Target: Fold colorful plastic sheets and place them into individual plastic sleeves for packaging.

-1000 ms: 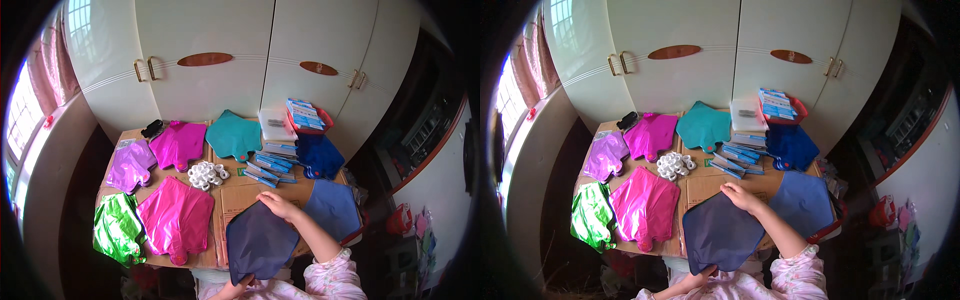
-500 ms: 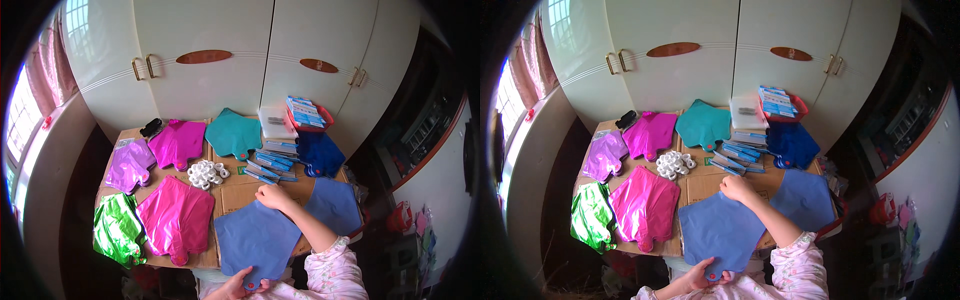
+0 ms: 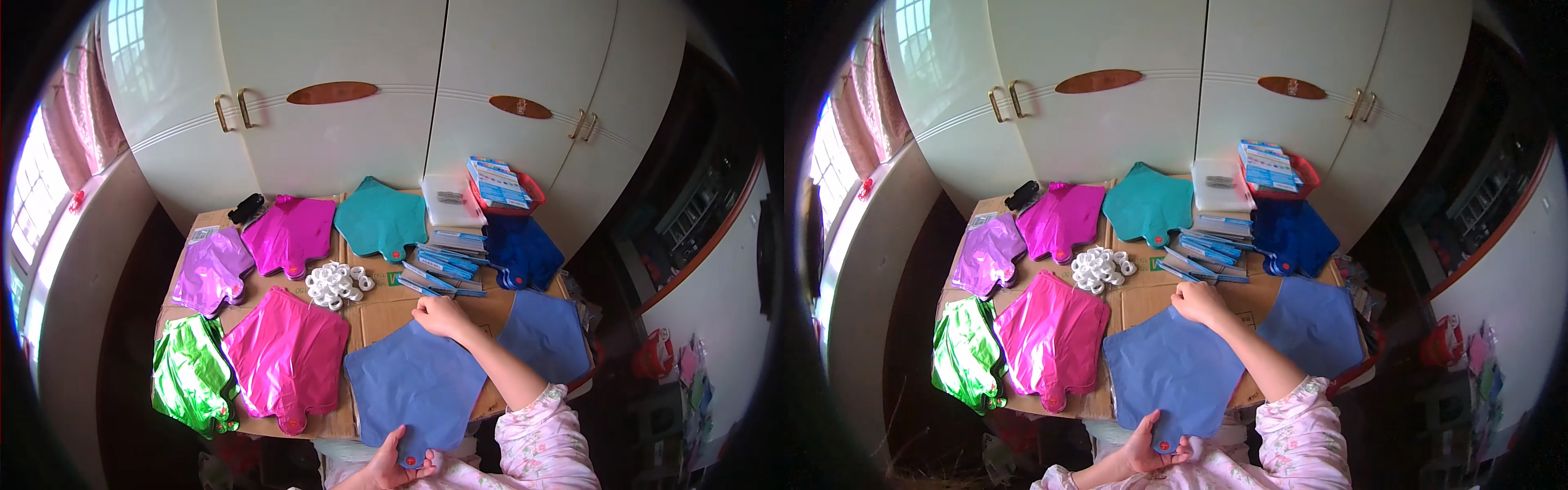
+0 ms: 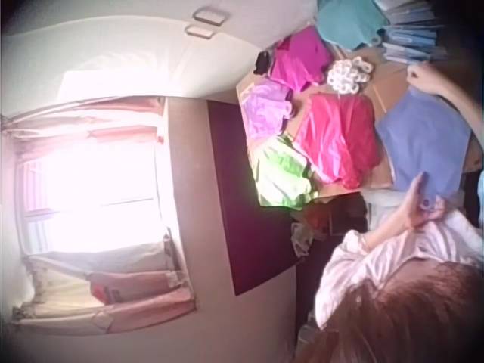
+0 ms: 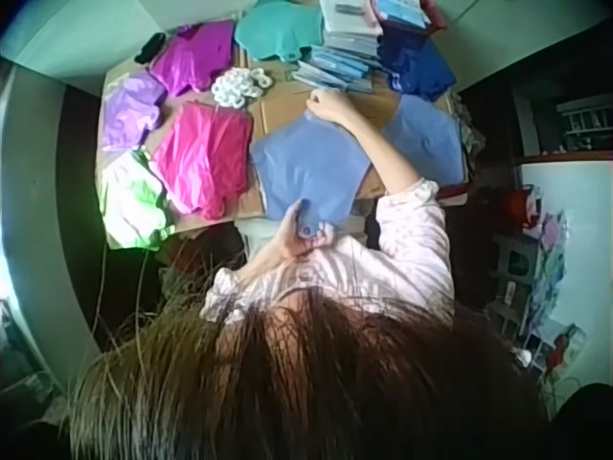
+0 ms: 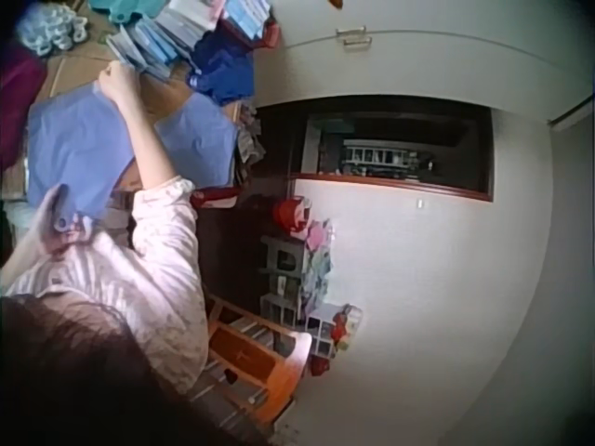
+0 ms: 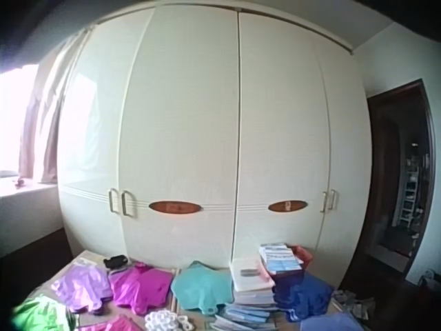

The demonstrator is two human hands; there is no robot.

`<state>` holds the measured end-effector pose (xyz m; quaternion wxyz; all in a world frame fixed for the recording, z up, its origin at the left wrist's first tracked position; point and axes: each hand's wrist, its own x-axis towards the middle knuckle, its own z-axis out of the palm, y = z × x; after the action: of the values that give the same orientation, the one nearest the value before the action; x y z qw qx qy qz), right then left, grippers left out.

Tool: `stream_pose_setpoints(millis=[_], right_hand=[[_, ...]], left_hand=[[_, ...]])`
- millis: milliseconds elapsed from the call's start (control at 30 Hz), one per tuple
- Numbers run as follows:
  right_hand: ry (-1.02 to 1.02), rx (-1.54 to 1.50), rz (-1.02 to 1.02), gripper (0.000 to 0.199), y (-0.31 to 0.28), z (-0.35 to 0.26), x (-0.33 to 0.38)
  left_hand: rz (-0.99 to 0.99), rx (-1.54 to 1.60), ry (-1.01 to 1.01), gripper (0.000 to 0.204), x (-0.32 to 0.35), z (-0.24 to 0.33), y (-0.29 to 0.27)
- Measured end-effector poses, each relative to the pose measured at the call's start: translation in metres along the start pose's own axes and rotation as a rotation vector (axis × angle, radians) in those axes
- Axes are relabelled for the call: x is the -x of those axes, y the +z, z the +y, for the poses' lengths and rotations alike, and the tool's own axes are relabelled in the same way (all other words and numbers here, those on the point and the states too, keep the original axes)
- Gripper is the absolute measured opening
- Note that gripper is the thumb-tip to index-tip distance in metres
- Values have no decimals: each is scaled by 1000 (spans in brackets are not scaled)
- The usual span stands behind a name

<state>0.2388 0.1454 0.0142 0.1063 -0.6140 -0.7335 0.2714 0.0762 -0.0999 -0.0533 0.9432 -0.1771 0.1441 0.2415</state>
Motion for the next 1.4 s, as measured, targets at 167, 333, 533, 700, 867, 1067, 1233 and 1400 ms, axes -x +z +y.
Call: stream_pose_setpoints(millis=[167, 333, 533, 700, 867, 1067, 1233, 1400], right_hand=[[-14, -35, 35, 24, 7, 4, -7], [12, -11, 69, 23, 8, -3, -11], [-37, -37, 110, 33, 15, 5, -17], [2, -49, -63, 40, 0, -1, -13], [24, -67, -109, 47, -10, -6, -6], [-38, -20, -214, 50, -22, 8, 22], [-18, -116, -181, 41, -14, 41, 60], [-76, -90, 22, 27, -5, 45, 95]], left_hand=[[91, -18, 15, 43, -5, 0, -3], [99, -47, 23, 31, -8, 2, -2], [339, -126, 66, 28, -8, -7, 26], [229, 0, 67, 25, -14, 0, -4], [221, -88, 62, 22, -16, -1, -1], [141, -121, 116, 25, -16, -2, -15], [134, -63, 103, 24, -14, -3, -12], [178, -65, 104, 20, -12, -4, -1]])
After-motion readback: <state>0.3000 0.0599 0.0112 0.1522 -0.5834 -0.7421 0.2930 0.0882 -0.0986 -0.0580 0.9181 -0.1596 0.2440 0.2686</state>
